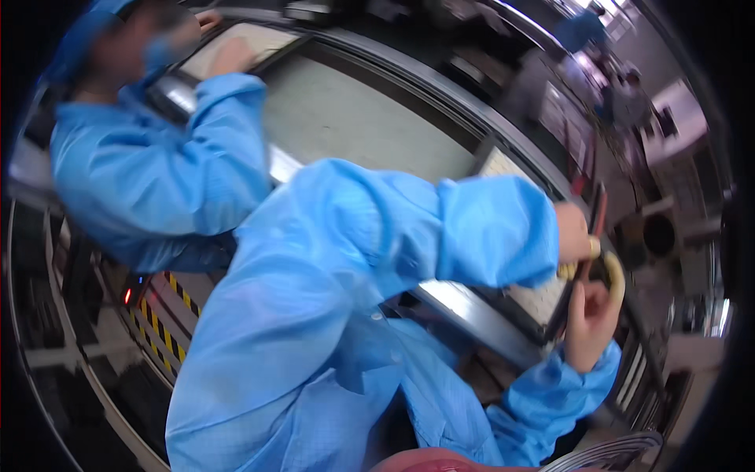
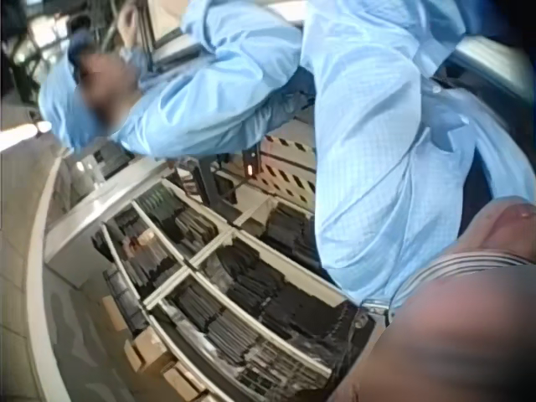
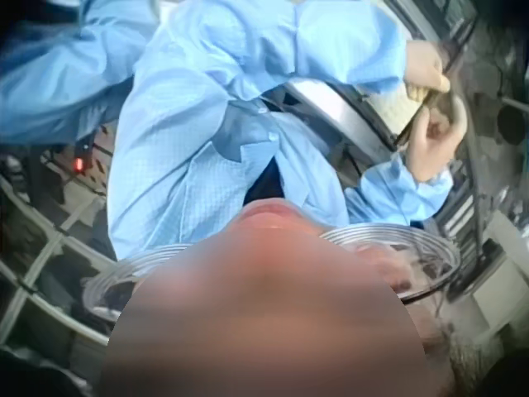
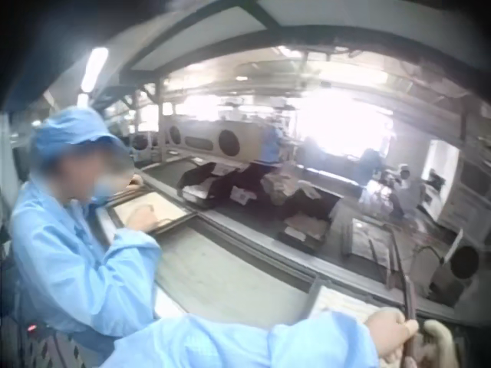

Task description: The recorder is assembling small electronic components onto a large PCB panel on a moving conveyor belt.

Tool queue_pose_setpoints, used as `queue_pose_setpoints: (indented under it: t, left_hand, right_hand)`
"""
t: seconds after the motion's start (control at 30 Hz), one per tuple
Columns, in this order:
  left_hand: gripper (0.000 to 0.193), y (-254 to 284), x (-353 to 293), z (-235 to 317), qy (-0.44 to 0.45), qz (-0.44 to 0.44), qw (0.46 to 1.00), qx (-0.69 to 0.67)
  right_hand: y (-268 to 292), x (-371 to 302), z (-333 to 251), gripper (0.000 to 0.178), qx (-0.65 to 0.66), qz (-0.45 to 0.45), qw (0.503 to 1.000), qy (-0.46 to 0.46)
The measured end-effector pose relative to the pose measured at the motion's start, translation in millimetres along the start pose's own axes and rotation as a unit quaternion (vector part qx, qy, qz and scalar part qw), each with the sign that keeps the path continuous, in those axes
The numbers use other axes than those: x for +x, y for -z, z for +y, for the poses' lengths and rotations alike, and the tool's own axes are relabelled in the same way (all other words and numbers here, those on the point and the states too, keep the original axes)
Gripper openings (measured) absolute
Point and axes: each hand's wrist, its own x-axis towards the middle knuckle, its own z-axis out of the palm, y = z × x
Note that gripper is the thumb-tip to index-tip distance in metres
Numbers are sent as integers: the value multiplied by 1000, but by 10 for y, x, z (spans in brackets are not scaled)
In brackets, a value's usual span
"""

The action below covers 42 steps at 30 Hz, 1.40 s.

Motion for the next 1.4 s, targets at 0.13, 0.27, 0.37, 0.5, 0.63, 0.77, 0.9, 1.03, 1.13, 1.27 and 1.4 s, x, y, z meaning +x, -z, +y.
queue_pose_setpoints:
  t: [0.13,0.27,0.37,0.5,0.63,0.77,0.9,1.03,1.13,1.27,1.4]
  left_hand:
    - [28,-22,283,-53,-7,-16,999,29]
    - [35,229,536,-152,-93,-119,971,188]
    - [31,264,568,-314,-115,-78,937,320]
    - [36,218,521,-533,-77,-87,872,475]
    - [45,231,644,-643,-97,-116,814,561]
    - [51,164,601,-676,-123,-103,791,591]
    - [58,170,618,-642,-107,-116,762,628]
    - [59,144,647,-705,-107,-127,762,626]
    - [61,105,665,-807,-143,-120,752,633]
    - [59,59,708,-879,-152,-97,706,685]
    - [57,92,723,-881,-139,-107,720,672]
  right_hand:
    - [154,109,-3,56,8,-28,997,-75]
    - [314,141,273,51,21,-3,996,-89]
    - [200,122,834,50,-161,14,984,-72]
    - [-11,112,886,52,-140,-11,972,-189]
    - [-205,152,1005,53,-154,-13,972,-177]
    - [-249,146,1057,52,-213,-30,962,-166]
    - [-279,163,1105,53,-221,-38,959,-174]
    - [-263,163,1138,54,-199,-30,964,-176]
    - [-255,168,1140,53,-241,-37,953,-177]
    - [-273,209,1174,53,-234,-38,953,-186]
    - [-150,226,1091,47,-227,-55,959,-159]
